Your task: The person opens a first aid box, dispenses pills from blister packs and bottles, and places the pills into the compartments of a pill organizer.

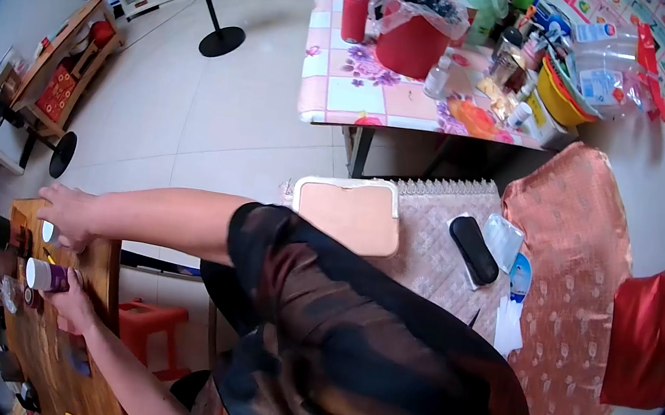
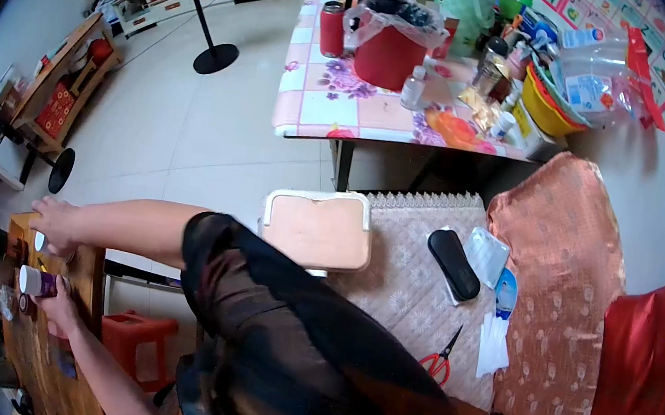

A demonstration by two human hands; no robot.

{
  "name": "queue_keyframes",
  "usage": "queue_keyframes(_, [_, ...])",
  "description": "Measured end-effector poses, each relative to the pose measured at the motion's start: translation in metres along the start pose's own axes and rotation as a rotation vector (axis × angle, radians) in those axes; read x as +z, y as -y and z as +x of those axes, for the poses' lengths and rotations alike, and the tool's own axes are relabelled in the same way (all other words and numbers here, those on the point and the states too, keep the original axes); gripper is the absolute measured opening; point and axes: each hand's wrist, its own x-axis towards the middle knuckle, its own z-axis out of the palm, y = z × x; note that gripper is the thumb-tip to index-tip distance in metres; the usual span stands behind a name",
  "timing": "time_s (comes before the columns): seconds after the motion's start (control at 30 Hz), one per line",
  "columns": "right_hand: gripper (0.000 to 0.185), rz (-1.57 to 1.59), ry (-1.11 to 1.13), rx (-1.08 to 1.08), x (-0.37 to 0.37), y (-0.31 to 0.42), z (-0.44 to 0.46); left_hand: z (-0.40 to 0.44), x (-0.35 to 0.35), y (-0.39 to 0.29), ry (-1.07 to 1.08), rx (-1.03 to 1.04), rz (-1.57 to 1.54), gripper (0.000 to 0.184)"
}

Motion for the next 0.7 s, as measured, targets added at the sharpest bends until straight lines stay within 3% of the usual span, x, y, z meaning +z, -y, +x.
queue_keyframes(0.07, [0.042,0.100,-0.326,-0.192,-0.005,-0.014,-0.027,0.003,-0.002,0.017,-0.006,0.036,0.006,0.087])
queue_keyframes(0.1, [0.039,0.089,-0.269,-0.165,-0.021,-0.014,-0.052,0.005,0.004,0.018,-0.023,0.059,0.008,0.088])
queue_keyframes(0.13, [0.036,0.077,-0.215,-0.136,-0.045,-0.008,-0.088,-0.019,-0.015,-0.039,-0.037,0.026,0.153,0.089])
queue_keyframes(0.17, [0.034,0.077,-0.253,-0.140,-0.067,-0.005,-0.123,-0.003,0.002,0.004,-0.097,0.062,0.117,0.092])
queue_keyframes(0.27, [0.033,-0.235,-0.473,-0.175,-0.139,-0.012,-0.225,-0.031,-0.011,-0.056,-0.177,0.064,0.352,0.096])
queue_keyframes(0.3, [0.033,-0.404,-0.527,-0.140,-0.164,-0.026,-0.259,-0.025,-0.008,-0.042,-0.174,0.007,0.447,0.097])
queue_keyframes(0.37, [0.032,-0.735,-0.710,0.035,-0.225,-0.037,-0.331,-0.024,-0.006,-0.044,-0.170,-0.049,0.536,0.098])
queue_keyframes(0.43, [0.027,-1.094,-0.680,0.180,-0.307,-0.036,-0.402,-0.029,-0.013,-0.060,-0.147,-0.118,0.613,0.098])
queue_keyframes(0.47, [0.030,-1.170,-0.743,0.463,-0.339,-0.041,-0.441,-0.031,-0.013,-0.059,-0.184,-0.073,0.591,0.098])
queue_keyframes(0.53, [0.051,-1.743,-0.815,0.748,-0.390,-0.049,-0.508,-0.029,-0.007,-0.049,-0.278,0.023,0.585,0.098])
queue_keyframes(0.57, [0.060,-1.616,-0.853,1.032,-0.414,-0.047,-0.541,-0.026,-0.002,-0.042,-0.375,0.118,0.580,0.098])
queue_keyframes(0.6, [0.050,-1.651,-0.906,1.280,-0.431,-0.043,-0.554,-0.022,0.002,-0.039,-0.492,0.241,0.499,0.096])
queue_keyframes(0.67, [0.047,-1.531,-0.864,1.559,-0.450,-0.033,-0.578,-0.022,-0.001,-0.042,-0.399,0.139,0.486,0.096])
queue_keyframes(0.7, [0.047,-1.530,-0.865,1.556,-0.459,-0.034,-0.593,-0.023,-0.004,-0.046,-0.304,0.041,0.475,0.096])
